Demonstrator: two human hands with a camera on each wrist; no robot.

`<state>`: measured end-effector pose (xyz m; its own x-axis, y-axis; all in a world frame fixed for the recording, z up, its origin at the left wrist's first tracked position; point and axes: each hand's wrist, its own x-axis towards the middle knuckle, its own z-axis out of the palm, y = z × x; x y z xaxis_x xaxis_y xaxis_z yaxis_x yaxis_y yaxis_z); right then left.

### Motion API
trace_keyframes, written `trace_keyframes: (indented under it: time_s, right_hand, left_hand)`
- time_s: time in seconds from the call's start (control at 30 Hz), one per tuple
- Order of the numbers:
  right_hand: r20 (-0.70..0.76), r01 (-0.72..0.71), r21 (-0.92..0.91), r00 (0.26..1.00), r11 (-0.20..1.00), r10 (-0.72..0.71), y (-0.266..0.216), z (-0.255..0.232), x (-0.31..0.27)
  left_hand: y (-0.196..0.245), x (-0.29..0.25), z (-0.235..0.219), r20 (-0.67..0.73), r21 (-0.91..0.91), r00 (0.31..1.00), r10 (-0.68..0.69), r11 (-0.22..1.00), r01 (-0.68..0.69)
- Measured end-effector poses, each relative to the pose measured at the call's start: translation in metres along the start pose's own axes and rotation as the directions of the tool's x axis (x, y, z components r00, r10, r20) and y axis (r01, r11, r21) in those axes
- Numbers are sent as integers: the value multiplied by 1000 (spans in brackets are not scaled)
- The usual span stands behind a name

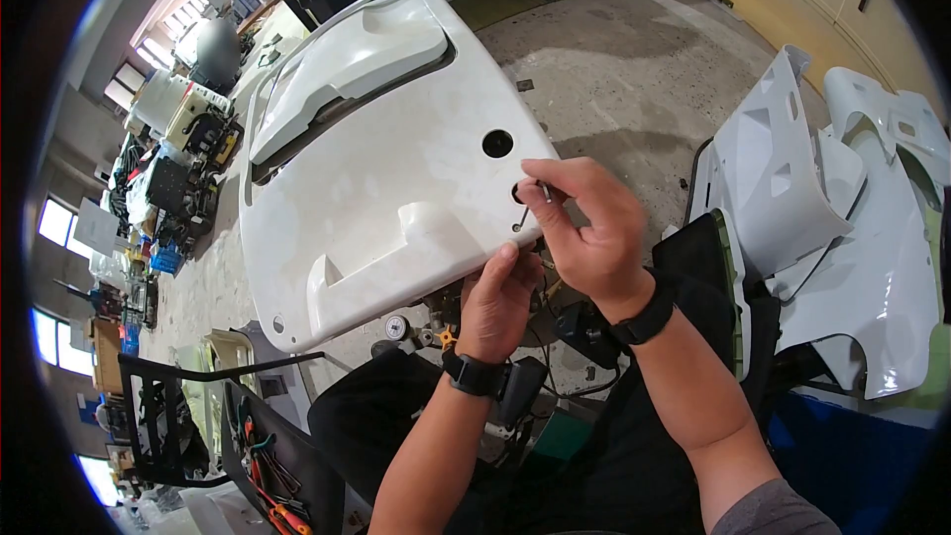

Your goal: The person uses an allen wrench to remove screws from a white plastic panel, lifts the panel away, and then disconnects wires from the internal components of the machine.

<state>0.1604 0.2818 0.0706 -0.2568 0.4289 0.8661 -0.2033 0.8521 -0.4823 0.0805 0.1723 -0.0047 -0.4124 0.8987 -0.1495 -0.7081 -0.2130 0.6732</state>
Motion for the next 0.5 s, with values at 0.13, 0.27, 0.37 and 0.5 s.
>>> trace_keyframes:
  time_s: [0.13, 0.27, 0.37, 0.5]
  right_hand:
    - [-65, -138, 94, 987, 986, 145, -6, -6, 1]
    - [-9, -271, 55, 962, 961, 272, -9, -4, 0]
    - [70, -269, 9, 961, 963, 268, -5, -4, -2]
    - [114, -287, -3, 952, 958, 286, -2, -3, -5]
  left_hand:
    - [-2, 2, 4, -44, -104, 999, -2, 995, -2]
    - [-1, 2, 8, -69, -158, 997, -27, 987, 16]
    - [1, 2, 7, -56, -148, 998, -38, 989, 29]
    - [-3, 3, -2, -10, -78, 1000, -25, 997, 24]
